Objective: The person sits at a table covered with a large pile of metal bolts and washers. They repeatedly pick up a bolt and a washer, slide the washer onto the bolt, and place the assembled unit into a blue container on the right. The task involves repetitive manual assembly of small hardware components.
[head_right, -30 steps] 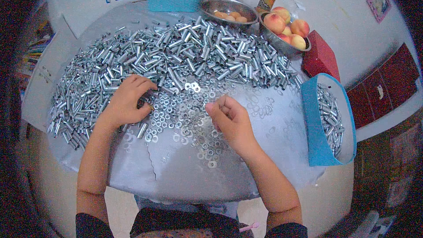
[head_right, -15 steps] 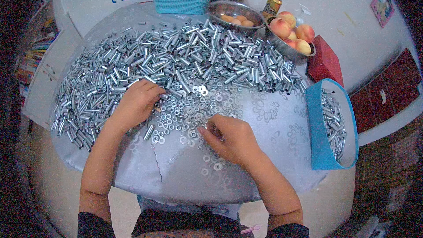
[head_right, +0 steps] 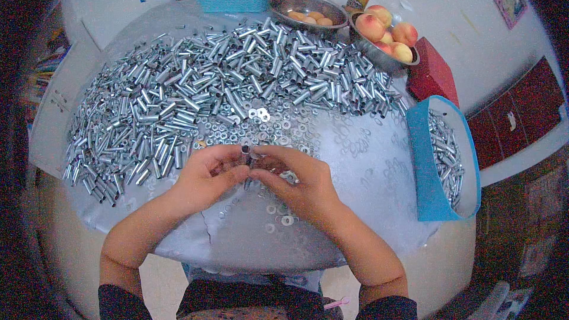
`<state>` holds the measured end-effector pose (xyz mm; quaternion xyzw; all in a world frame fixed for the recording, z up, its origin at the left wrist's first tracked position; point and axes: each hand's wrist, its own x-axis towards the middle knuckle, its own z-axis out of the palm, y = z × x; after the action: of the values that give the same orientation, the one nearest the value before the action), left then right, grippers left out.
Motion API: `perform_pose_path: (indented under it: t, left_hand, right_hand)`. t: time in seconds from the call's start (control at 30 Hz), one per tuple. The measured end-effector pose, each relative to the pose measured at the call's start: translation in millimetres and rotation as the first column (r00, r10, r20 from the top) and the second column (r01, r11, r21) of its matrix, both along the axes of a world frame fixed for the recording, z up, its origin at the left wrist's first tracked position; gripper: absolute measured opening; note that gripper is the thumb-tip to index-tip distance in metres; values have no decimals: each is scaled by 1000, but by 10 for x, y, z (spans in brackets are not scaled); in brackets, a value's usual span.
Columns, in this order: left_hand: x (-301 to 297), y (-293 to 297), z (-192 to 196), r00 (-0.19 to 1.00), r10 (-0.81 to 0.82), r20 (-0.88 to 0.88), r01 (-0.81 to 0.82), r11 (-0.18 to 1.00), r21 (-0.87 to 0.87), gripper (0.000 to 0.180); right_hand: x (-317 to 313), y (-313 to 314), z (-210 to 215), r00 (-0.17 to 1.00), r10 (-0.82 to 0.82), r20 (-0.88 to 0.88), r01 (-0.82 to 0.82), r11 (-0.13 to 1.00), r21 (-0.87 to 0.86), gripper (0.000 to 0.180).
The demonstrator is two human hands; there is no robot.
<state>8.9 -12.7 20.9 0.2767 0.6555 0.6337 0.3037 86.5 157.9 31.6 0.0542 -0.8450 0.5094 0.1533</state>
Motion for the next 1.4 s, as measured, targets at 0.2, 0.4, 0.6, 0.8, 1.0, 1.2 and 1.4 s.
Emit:
perform_pose_path:
  t: [0.2,0.4,0.6,0.8,1.0,1.2,1.4]
  left_hand:
    - [116,48,69,994,-16,112,8,998,64,26]
    - [92,56,-32,995,-20,95,14,998,57,26]
    - [106,74,-101,987,-29,159,14,995,97,23]
    - [134,81,-65,981,-114,154,118,993,-16,24]
    - [122,55,19,995,-97,3,97,988,-120,25]
    - [118,68,-106,993,-101,66,99,995,25,26]
    - [68,53,-75,978,-137,159,142,990,-17,17]
  right_hand:
    - [20,-26,-67,993,-13,113,44,960,-278,24]
    - [22,-4,-30,993,-32,115,50,986,-158,18]
    - [70,27,127,981,-190,-43,178,966,-185,18]
    - [104,-12,97,933,-210,-294,139,960,-244,17]
    - [46,2,30,987,-107,-124,94,990,-103,14]
    - [66,-21,39,973,-204,-105,190,973,-130,12]
    - [-30,-22,-82,992,2,-123,21,982,189,20]
